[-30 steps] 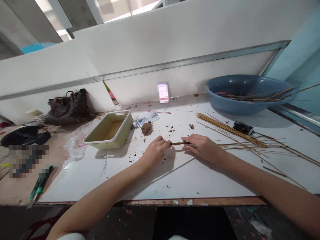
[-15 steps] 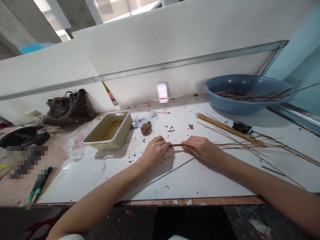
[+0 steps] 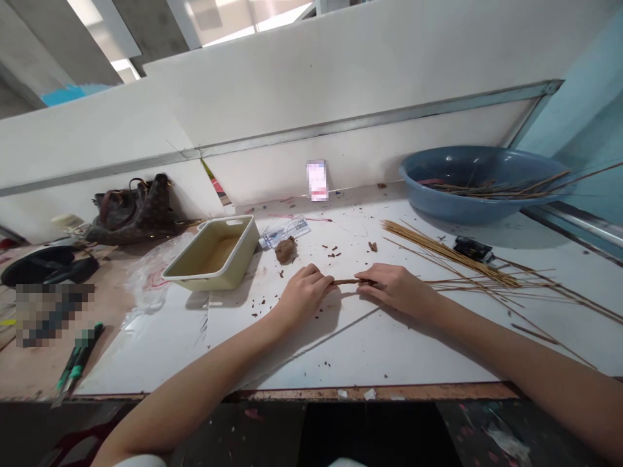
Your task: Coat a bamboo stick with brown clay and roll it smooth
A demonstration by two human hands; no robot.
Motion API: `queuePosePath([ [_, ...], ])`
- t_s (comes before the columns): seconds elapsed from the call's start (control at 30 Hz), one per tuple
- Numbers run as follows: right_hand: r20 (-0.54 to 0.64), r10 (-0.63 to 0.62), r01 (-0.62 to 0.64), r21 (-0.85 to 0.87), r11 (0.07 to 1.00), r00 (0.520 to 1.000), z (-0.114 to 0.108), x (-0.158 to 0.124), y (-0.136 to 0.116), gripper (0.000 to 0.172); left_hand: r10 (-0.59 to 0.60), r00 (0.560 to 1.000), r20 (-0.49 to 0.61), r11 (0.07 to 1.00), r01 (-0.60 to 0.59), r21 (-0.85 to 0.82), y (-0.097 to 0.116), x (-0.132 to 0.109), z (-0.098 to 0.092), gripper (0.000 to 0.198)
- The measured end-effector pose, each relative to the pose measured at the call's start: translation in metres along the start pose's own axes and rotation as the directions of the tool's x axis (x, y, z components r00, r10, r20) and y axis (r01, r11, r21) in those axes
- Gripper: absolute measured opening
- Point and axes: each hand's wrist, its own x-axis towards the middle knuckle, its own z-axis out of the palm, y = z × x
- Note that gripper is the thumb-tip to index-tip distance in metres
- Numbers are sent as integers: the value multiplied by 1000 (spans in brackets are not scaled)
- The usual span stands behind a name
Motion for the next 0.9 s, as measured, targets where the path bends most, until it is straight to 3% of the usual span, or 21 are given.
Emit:
queuePosePath([
  [0.2,16,-11,10,3,1000,1000,-2,-1,-4,24,-2,999,-42,1000,2,12,4,2,-1,30],
  [0.53,-20,-75,74,-41,996,997,-1,-1,-5,32,-5,997,-72,1000,5,0,3,2,-1,18],
  [0.9,-40,-117,117,2,993,992,3,1,-18,22,48,999,-10,999,-48,0,12,5,-6,19],
])
